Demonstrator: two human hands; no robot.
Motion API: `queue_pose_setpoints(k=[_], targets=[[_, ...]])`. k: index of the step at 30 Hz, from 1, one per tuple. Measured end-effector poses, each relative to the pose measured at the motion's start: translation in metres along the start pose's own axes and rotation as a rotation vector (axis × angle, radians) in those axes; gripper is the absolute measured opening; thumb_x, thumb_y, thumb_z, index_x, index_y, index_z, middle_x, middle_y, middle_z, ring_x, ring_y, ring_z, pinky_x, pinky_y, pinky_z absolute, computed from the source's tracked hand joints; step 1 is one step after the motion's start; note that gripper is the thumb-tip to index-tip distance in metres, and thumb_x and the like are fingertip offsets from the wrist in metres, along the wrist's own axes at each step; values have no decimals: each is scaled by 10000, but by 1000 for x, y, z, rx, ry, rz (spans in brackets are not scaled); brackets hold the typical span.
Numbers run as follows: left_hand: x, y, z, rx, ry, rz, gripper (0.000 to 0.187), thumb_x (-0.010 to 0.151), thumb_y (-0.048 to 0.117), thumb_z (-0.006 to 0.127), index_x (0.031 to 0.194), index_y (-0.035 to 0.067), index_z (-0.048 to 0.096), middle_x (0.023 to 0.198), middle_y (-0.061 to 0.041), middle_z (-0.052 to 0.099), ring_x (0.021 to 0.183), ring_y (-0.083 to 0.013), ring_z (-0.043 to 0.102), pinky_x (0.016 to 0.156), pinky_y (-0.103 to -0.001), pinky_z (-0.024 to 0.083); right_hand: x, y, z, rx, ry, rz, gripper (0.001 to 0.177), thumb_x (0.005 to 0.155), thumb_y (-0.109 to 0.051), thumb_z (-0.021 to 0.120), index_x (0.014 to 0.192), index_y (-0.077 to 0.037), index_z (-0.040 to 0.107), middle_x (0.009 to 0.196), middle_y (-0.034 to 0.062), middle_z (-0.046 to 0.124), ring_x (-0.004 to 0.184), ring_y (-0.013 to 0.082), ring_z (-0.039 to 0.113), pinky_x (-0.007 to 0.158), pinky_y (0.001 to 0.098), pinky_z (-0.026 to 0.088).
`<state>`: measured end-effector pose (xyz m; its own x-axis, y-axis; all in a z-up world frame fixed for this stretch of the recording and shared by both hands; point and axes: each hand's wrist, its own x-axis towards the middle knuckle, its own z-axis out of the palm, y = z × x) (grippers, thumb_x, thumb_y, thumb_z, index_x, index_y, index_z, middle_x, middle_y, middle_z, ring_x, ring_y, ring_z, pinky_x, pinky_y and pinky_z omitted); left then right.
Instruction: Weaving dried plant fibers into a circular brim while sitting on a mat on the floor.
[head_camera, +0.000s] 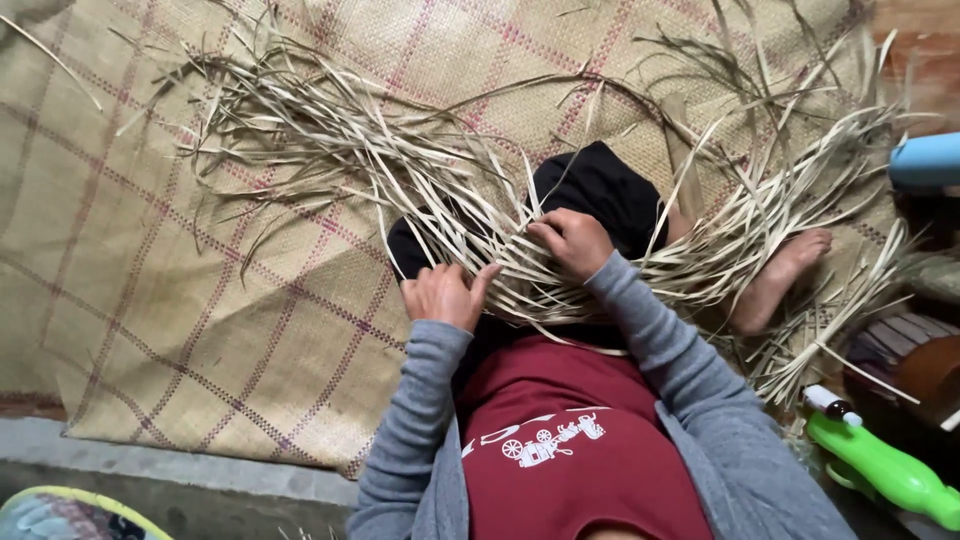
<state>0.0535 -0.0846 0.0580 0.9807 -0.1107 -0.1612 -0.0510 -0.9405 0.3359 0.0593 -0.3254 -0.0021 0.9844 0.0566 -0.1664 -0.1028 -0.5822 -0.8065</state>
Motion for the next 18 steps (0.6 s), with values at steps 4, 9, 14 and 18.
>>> queue_pose_setpoints(k=[4, 9, 14, 18], targets=[[15, 14, -19, -259, -575, -294, 954, 844, 850, 527, 891, -84, 715, 1037, -347, 719, 1114, -515, 663, 974, -600, 475, 2, -2, 12, 210, -93, 110, 178, 998, -283, 738, 997, -109, 775, 842, 143, 762, 861, 327, 741, 754, 440, 557], [21, -17, 63, -854, -487, -334, 573, 844, 597, 827, 1172, 128, 788, 1151, -183, 776, 1184, -355, 701, 1021, -418, 524, -2, 13, 24, 304, -131, 42, 105, 952, -225, 794, 993, -128, 793, 850, 104, 770, 843, 235, 750, 754, 376, 567], [19, -7, 67, -928, -477, -480, 584, 750, 654, 896, 1133, 221, 812, 1056, -99, 802, 1080, -248, 750, 990, -339, 540, -6, 12, 23, 291, -113, -64, 76, 932, -202, 816, 955, -133, 796, 823, 71, 749, 813, 228, 740, 745, 364, 567], [19, 1, 78, -909, -414, -560, 597, 689, 579, 954, 1055, 126, 825, 971, -161, 798, 1027, -311, 762, 936, -381, 560, -13, 17, 7, 172, -102, -145, 82, 939, -221, 803, 955, -144, 783, 820, 87, 712, 815, 295, 726, 730, 395, 560]])
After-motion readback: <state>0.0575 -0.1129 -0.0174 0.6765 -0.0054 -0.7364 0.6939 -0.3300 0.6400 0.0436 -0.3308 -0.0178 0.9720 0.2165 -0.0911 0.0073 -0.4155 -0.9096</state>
